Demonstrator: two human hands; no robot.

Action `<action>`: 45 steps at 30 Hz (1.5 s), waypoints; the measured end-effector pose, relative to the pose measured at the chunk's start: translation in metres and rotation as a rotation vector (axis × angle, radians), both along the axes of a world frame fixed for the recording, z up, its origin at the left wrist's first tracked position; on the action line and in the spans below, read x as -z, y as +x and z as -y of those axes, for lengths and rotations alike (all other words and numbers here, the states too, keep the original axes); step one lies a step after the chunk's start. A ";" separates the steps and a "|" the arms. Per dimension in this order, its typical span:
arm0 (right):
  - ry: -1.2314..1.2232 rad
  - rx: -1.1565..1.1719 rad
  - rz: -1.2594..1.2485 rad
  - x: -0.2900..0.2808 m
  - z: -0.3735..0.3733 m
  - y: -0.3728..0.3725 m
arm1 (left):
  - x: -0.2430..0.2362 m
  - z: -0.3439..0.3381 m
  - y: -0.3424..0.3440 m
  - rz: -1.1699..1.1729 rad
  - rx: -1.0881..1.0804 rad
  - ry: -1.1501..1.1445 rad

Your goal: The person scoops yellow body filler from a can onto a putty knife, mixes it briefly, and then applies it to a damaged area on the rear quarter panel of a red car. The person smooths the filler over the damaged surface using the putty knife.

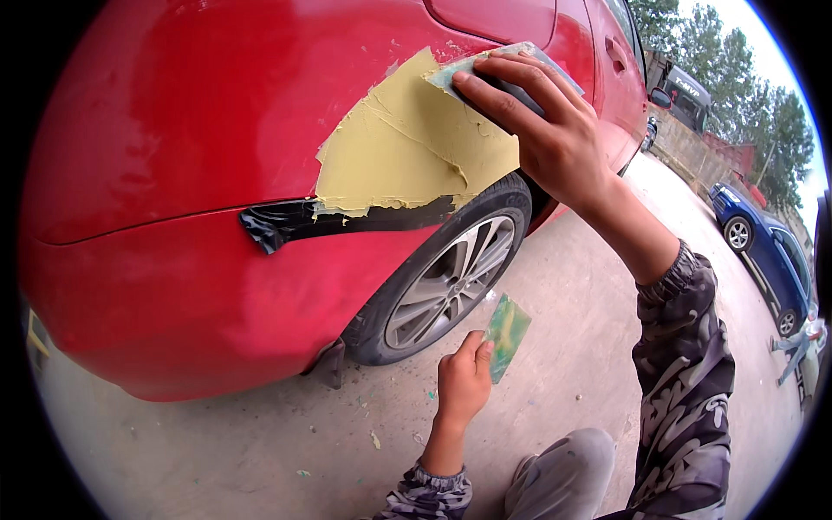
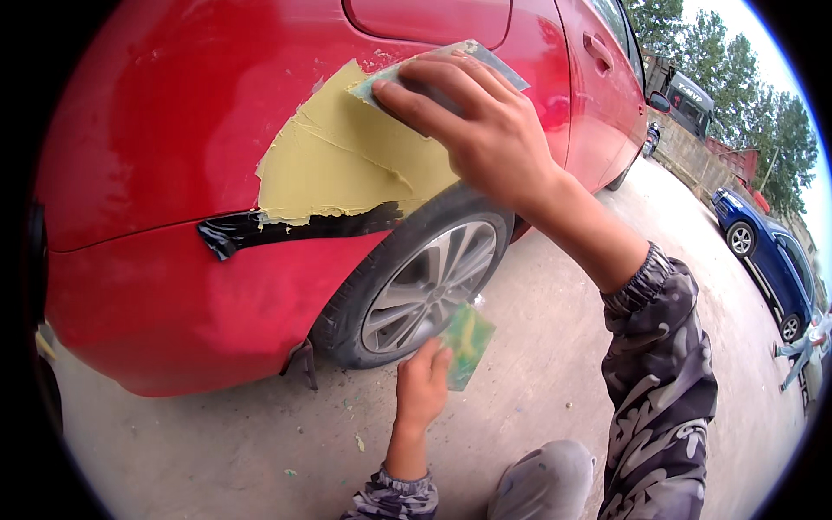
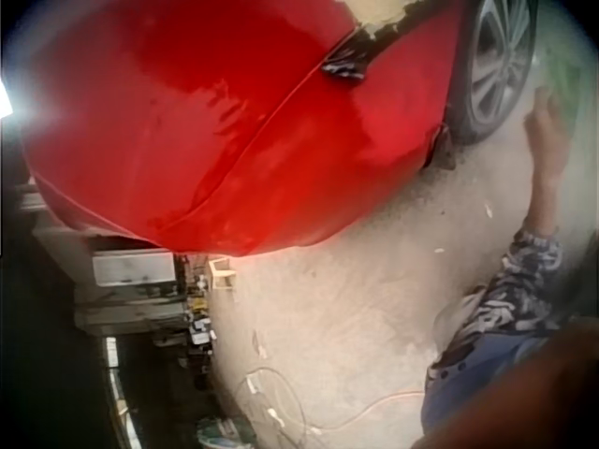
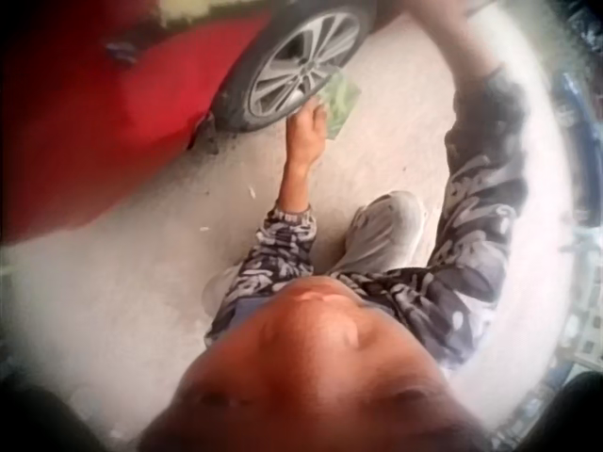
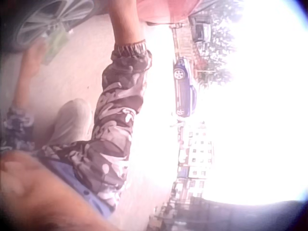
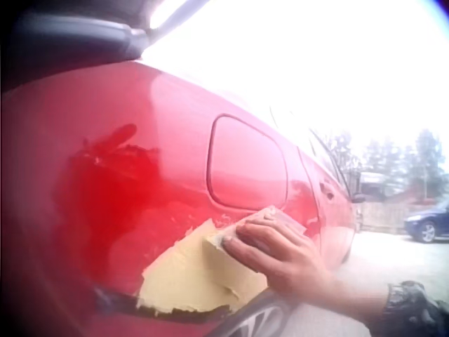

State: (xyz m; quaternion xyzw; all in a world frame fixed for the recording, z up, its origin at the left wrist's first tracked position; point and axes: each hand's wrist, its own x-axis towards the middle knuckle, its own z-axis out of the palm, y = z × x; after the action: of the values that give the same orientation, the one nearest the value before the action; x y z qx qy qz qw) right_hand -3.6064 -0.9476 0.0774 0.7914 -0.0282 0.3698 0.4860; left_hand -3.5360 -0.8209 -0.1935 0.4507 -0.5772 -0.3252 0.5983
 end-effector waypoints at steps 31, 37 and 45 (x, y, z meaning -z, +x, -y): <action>-0.037 -0.033 0.055 0.051 0.017 -0.024 | 0.020 0.007 0.009 -0.205 0.024 0.033; 0.010 0.000 0.113 0.058 0.014 -0.047 | -0.001 -0.001 0.002 -0.269 0.018 0.018; 0.887 -0.014 0.242 0.106 -0.018 -0.075 | 0.008 0.000 0.019 -0.482 -0.027 -0.096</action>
State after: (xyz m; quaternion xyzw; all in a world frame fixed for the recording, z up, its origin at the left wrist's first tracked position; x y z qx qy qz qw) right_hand -3.6818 -0.9291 -0.0286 0.8742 -0.2351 0.4150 0.0913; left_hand -3.5171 -0.8204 -0.2011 0.3389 -0.4267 -0.3877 0.7435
